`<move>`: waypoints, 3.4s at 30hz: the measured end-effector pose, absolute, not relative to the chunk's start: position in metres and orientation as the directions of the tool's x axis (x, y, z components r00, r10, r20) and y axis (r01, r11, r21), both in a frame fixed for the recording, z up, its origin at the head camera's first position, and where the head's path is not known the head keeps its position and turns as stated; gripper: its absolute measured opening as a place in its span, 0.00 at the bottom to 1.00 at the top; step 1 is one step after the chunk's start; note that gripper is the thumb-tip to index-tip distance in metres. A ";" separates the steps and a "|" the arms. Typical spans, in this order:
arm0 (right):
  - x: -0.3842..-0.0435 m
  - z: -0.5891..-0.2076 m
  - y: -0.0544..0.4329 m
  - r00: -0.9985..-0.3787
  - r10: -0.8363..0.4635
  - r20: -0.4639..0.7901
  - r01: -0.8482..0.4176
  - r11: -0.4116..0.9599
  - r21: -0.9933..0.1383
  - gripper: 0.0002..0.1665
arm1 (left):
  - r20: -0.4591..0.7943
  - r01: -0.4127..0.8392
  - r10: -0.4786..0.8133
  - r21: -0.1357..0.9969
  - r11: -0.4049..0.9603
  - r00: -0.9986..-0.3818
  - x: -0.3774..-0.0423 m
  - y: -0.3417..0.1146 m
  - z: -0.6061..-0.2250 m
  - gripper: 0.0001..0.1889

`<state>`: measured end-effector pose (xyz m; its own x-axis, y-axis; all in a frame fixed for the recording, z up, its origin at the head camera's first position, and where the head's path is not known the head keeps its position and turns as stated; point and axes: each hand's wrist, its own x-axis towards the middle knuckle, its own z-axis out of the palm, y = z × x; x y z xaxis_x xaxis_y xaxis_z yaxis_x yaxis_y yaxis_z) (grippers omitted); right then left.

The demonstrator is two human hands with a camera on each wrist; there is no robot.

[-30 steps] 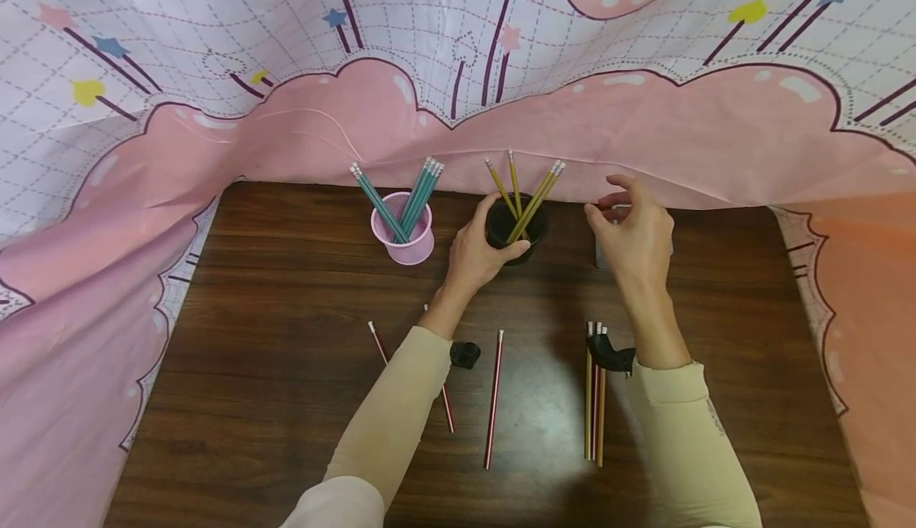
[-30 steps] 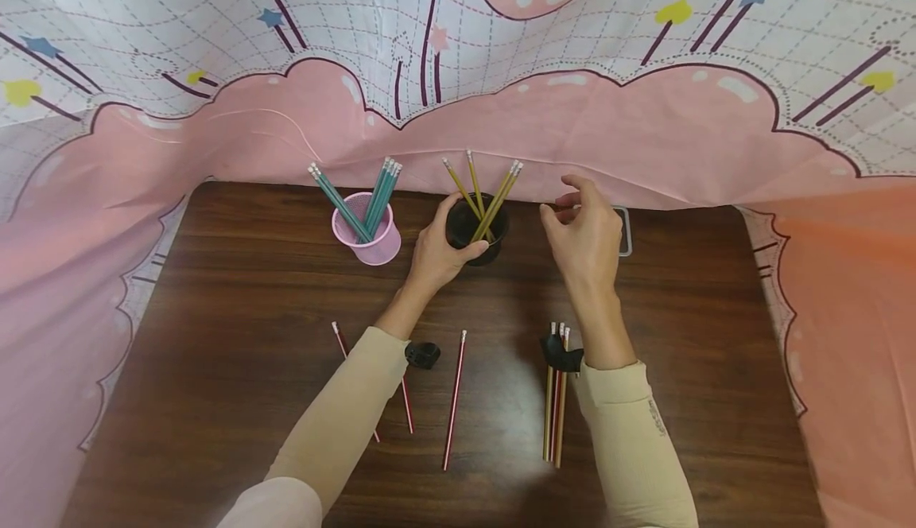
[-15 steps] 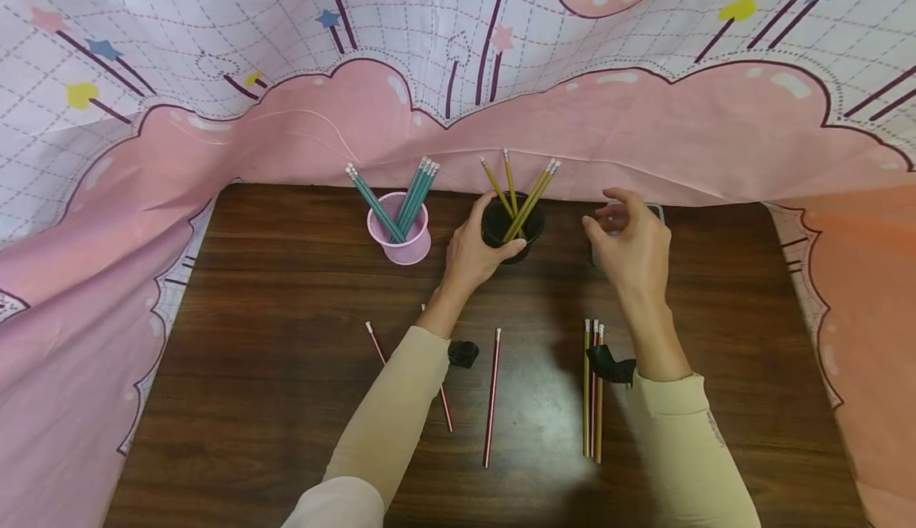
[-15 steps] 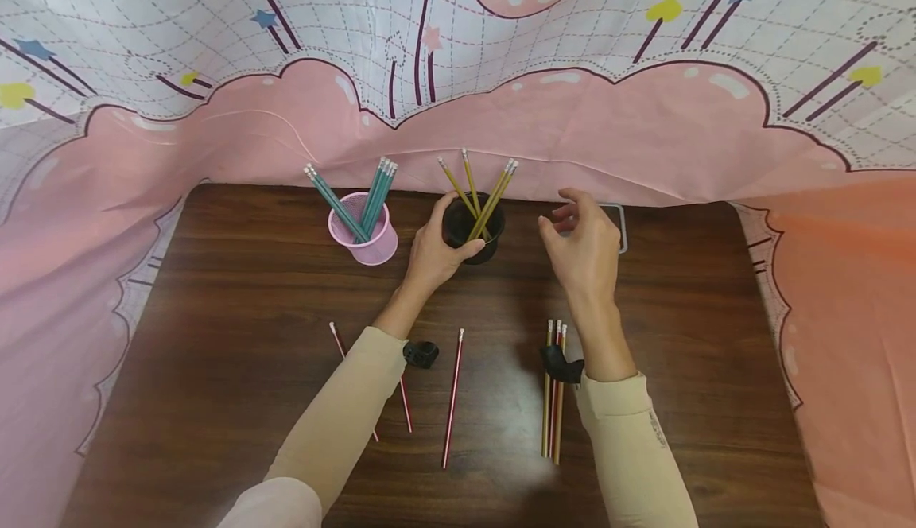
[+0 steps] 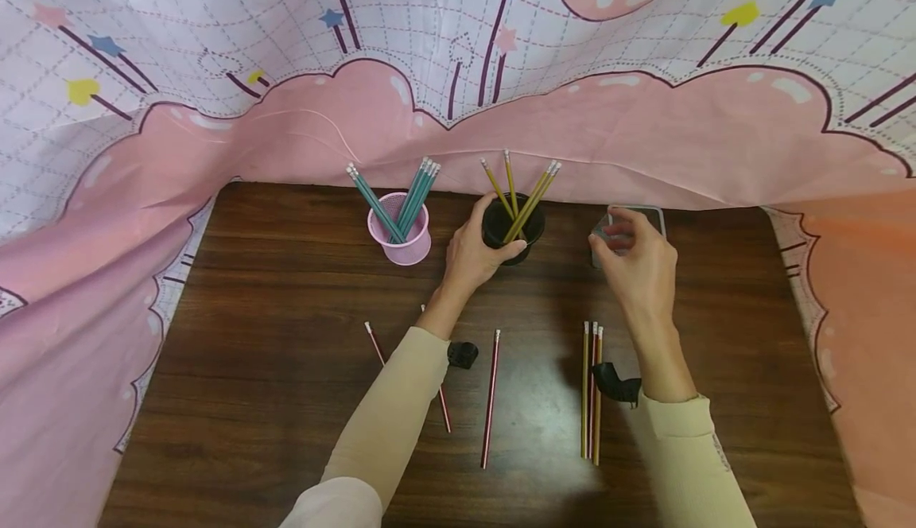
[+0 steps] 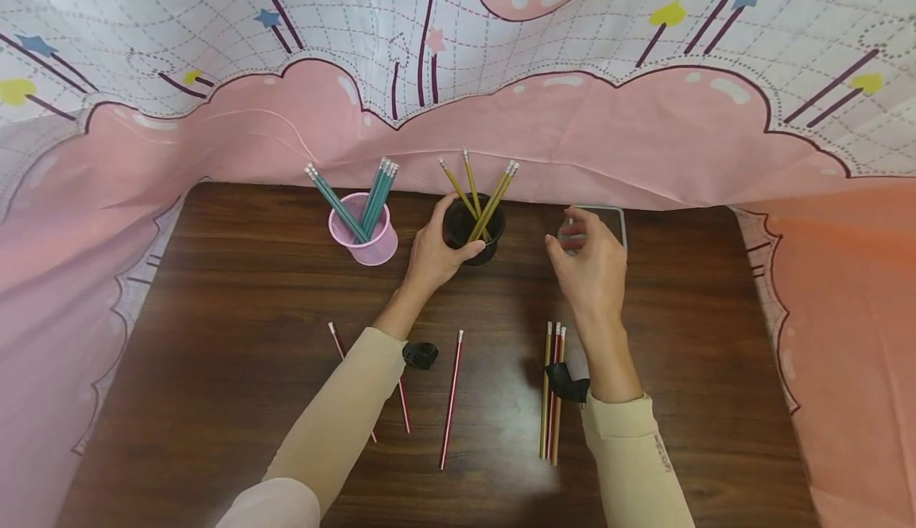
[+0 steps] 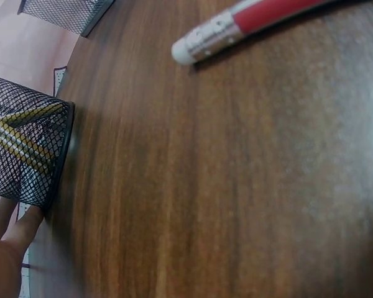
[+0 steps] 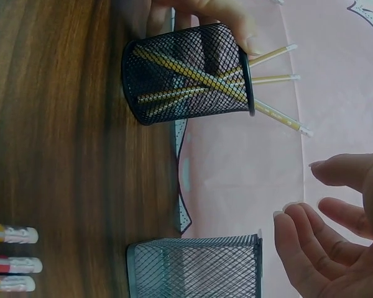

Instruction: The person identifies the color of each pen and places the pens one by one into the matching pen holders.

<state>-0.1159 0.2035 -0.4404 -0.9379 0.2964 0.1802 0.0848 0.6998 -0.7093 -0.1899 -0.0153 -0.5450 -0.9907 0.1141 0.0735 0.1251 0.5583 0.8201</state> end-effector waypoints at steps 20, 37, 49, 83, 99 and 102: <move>-0.090 -0.459 0.210 -0.939 0.296 0.176 0.103 0.730 -0.676 0.24 | 0.088 0.133 0.107 0.818 0.559 -0.990 -0.189 -0.016 -0.544 0.48; -0.070 -0.475 0.214 -0.944 0.306 0.122 0.148 0.724 -0.674 0.26 | 0.105 0.147 0.107 0.823 0.549 -0.989 -0.188 -0.015 -0.544 0.49; -0.056 -0.487 0.216 -0.948 0.312 0.071 0.189 0.725 -0.663 0.25 | 0.109 0.148 0.103 0.824 0.547 -0.989 -0.188 -0.012 -0.544 0.49; -0.018 -0.518 0.204 -0.942 0.331 -0.061 0.289 0.701 -0.652 0.25 | 0.096 0.129 0.087 0.826 0.549 -0.991 -0.188 -0.013 -0.547 0.49; -0.016 -0.522 0.199 -0.950 0.306 -0.059 0.271 0.718 -0.642 0.25 | 0.105 0.137 0.089 0.838 0.528 -0.990 -0.188 -0.015 -0.545 0.48; -0.016 -0.523 0.197 -0.957 0.288 -0.024 0.236 0.733 -0.638 0.24 | 0.104 0.135 0.088 0.839 0.527 -0.991 -0.188 -0.015 -0.546 0.48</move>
<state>-0.0156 0.1965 -0.5234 -0.9574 0.2878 -0.0237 0.2362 0.7331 -0.6378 -0.1885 -0.0149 -0.5460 -0.9906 0.0881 0.1045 0.1354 0.5275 0.8387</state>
